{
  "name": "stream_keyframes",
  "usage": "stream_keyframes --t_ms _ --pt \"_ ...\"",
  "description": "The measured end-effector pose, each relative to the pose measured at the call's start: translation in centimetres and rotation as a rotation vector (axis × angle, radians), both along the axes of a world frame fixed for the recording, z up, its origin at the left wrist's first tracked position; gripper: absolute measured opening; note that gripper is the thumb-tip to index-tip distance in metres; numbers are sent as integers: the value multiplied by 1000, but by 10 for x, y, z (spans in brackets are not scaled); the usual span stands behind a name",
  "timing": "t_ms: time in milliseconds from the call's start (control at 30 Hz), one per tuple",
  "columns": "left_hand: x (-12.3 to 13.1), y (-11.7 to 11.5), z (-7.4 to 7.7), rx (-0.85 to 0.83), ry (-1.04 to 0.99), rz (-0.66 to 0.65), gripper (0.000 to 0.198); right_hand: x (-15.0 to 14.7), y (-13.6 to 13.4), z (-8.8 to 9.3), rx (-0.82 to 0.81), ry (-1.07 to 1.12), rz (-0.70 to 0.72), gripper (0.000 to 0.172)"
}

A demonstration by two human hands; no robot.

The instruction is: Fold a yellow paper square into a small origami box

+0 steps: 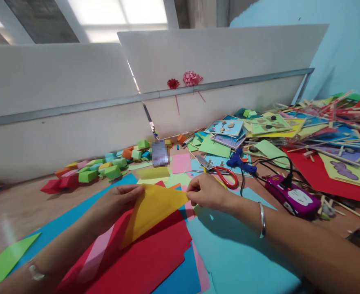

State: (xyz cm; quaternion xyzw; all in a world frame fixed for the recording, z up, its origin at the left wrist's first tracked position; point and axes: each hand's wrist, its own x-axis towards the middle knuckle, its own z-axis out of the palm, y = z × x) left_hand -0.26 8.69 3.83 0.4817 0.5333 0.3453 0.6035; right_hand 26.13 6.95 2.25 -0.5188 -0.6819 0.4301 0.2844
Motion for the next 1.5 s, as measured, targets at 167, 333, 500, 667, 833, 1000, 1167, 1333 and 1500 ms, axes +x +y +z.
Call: stream_keyframes --t_ms 167,333,500,667,833,1000,1167,1333,1500 --pt "-8 8 -3 4 -27 15 50 -3 2 0 -104 128 -79 8" --pt "-14 13 -13 44 109 -151 42 0 11 -2 -84 305 -251 7" --pt "-15 20 -23 172 130 0 33 4 20 -8 -28 333 -250 13" --pt "-19 28 -28 239 44 104 34 6 23 -11 65 238 -204 19" --pt "-22 30 -31 257 -72 137 36 11 22 -14 302 41 -153 16" --pt "-28 39 -38 271 -210 234 36 10 22 -23 406 7 -93 16" --pt "-42 57 -45 312 -392 447 25 5 13 -34 796 -239 32 17" --pt "-48 63 -49 249 -479 486 18 -21 0 -33 1098 -832 268 24" --pt "-47 62 -55 203 -464 489 13 -62 21 -16 824 -987 457 25"
